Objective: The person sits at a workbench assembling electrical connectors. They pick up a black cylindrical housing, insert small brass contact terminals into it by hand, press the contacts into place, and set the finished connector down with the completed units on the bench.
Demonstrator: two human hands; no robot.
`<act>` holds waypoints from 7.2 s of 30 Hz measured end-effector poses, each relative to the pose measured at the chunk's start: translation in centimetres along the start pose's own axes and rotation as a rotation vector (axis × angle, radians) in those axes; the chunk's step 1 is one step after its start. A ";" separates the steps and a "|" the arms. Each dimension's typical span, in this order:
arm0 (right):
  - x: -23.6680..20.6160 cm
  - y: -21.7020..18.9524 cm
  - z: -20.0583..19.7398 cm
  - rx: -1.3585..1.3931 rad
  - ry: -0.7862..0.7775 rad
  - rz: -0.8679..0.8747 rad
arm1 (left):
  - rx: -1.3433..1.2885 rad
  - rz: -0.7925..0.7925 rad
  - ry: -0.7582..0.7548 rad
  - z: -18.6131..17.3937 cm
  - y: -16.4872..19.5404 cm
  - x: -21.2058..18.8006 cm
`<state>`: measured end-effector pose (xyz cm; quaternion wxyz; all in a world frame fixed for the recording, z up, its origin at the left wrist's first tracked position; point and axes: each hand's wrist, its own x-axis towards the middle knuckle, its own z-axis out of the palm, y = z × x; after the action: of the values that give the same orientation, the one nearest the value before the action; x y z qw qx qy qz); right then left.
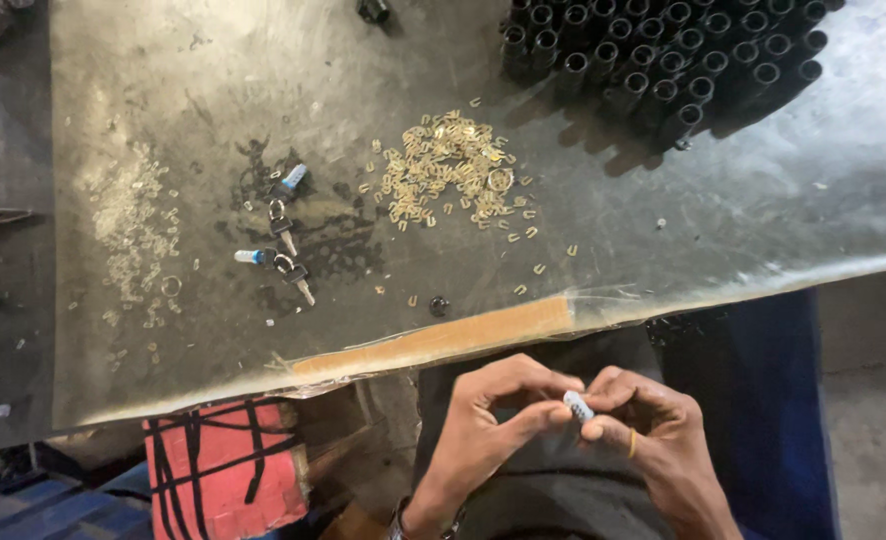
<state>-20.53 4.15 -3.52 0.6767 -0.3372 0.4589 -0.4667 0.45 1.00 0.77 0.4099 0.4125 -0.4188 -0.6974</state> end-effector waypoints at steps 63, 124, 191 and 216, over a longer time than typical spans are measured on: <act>0.4 -1.2 2.6 -0.354 0.227 -0.473 | 0.881 0.425 0.003 1.2 1.7 -2.3; 0.3 -0.1 1.0 -0.220 -0.144 -0.080 | 0.809 0.543 0.386 -1.9 1.9 0.1; 19.2 -12.0 -2.3 -1.295 0.771 -0.583 | -0.334 0.050 0.007 -2.5 -2.3 -0.6; 0.8 0.6 2.9 0.557 -0.061 -0.286 | -1.036 -0.243 -0.342 -0.3 -3.5 -1.7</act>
<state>-17.49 3.64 -3.26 0.6841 -0.2139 0.2409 -0.6544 0.47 3.58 -2.10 0.4018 0.0837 -0.0313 -0.9113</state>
